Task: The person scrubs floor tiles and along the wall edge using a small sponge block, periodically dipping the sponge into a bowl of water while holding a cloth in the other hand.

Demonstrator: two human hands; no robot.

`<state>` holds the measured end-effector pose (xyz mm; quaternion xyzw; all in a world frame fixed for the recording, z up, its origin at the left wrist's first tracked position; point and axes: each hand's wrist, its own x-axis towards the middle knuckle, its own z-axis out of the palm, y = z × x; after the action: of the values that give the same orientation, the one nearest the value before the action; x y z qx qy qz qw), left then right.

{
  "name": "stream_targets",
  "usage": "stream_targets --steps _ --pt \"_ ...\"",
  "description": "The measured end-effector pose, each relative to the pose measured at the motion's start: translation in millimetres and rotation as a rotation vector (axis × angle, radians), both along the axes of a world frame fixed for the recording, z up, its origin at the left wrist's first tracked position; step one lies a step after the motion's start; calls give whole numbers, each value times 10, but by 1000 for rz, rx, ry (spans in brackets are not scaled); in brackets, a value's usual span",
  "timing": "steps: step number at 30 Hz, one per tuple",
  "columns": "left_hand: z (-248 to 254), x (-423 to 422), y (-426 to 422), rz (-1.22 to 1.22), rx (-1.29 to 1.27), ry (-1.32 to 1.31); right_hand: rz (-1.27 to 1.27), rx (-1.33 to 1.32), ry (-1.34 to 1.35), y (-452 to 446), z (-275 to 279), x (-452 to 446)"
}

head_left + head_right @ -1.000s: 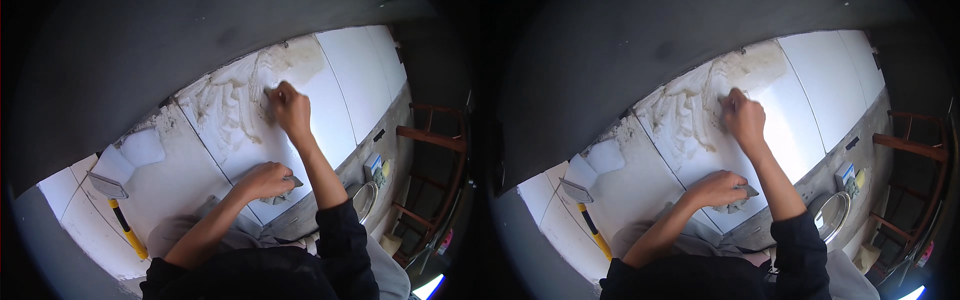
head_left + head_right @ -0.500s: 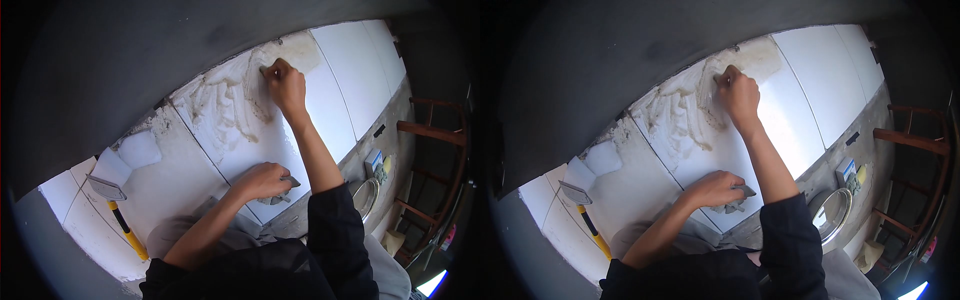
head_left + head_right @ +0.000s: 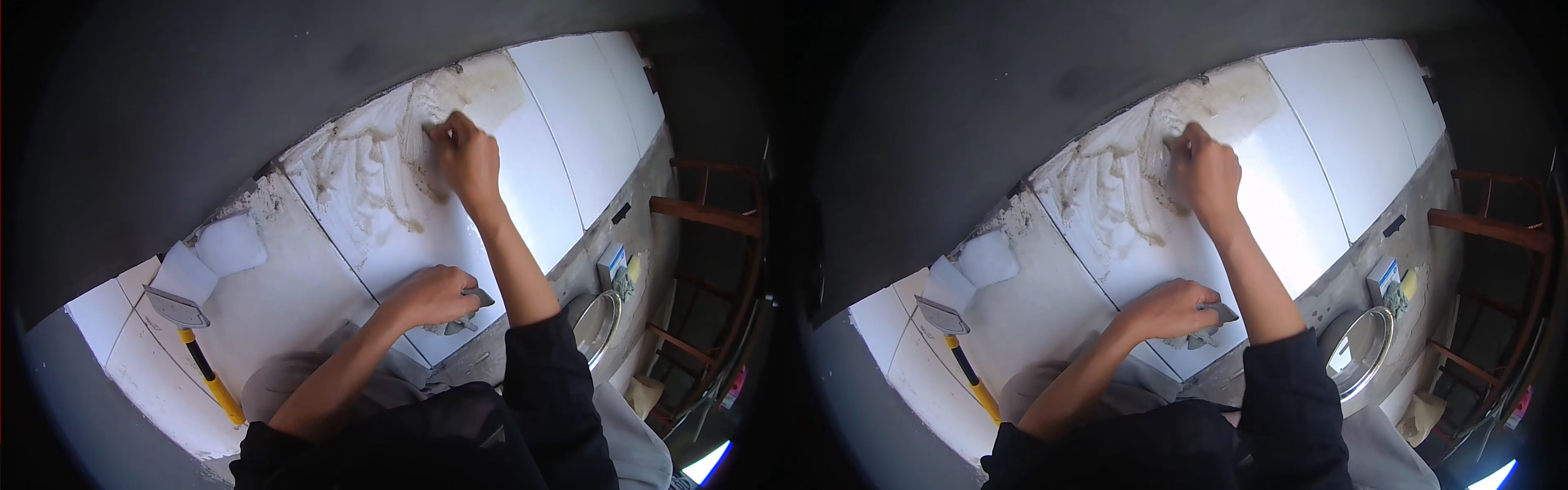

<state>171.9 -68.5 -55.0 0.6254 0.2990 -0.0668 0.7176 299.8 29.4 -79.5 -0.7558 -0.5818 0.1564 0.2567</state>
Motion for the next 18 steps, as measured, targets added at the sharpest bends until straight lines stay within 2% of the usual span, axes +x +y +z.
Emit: stream_targets --steps 4,10,12,16,18 --pt "-43 13 6 14 58 -27 13 -89 51 -677 45 -24" --pt "41 6 10 -16 53 8 -78 11 -65 83 -16 45" --pt "-11 16 -1 -15 73 -17 -97 1 -97 71 -2 7" --pt "10 54 28 -33 -9 -25 -3 -97 -21 -613 62 -24" --pt "33 59 3 -61 -47 -25 -70 -120 278 -838 168 104"
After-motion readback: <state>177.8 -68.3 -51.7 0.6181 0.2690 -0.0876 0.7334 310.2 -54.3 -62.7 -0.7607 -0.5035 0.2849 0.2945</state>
